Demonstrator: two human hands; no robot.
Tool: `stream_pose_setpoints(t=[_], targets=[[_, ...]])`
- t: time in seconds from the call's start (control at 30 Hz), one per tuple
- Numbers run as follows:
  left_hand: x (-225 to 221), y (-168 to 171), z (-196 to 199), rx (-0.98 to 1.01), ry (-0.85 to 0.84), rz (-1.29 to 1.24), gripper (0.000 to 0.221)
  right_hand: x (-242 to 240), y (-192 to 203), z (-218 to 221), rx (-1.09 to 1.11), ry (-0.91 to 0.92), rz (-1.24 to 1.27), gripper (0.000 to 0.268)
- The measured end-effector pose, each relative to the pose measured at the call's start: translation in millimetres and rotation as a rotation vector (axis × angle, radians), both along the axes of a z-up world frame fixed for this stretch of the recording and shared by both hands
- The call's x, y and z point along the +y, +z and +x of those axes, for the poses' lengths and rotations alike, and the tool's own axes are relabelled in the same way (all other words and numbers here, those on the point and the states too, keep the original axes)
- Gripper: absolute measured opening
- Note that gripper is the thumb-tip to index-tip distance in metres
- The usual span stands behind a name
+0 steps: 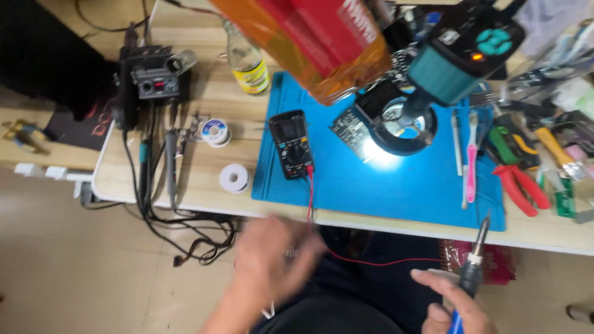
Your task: Soldering electronic components onto a circuit board and testing connections with a multimeter under a digital microscope.
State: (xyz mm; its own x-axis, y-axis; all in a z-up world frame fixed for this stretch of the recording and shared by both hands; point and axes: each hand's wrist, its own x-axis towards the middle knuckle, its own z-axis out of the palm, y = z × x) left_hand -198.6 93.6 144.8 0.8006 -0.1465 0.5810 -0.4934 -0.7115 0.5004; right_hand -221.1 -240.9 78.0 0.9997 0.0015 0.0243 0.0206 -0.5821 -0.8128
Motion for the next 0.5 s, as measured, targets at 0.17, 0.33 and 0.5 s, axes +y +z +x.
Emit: stream_pose_setpoints(t=[0.17,0.33,0.5], targets=[[88,-69,56,0.194,0.594,0.238,0.081,-2,-11,-7,-0.25,0.135,0.071,0.051],[114,-97,67,0.245,0.583,0.226,0.039,3,-9,17,0.28,-0.175,0.229,0.036],[92,-80,38,0.152,0.539,0.055,0.014,-63,-95,81,1.265,-0.184,0.609,0.05]])
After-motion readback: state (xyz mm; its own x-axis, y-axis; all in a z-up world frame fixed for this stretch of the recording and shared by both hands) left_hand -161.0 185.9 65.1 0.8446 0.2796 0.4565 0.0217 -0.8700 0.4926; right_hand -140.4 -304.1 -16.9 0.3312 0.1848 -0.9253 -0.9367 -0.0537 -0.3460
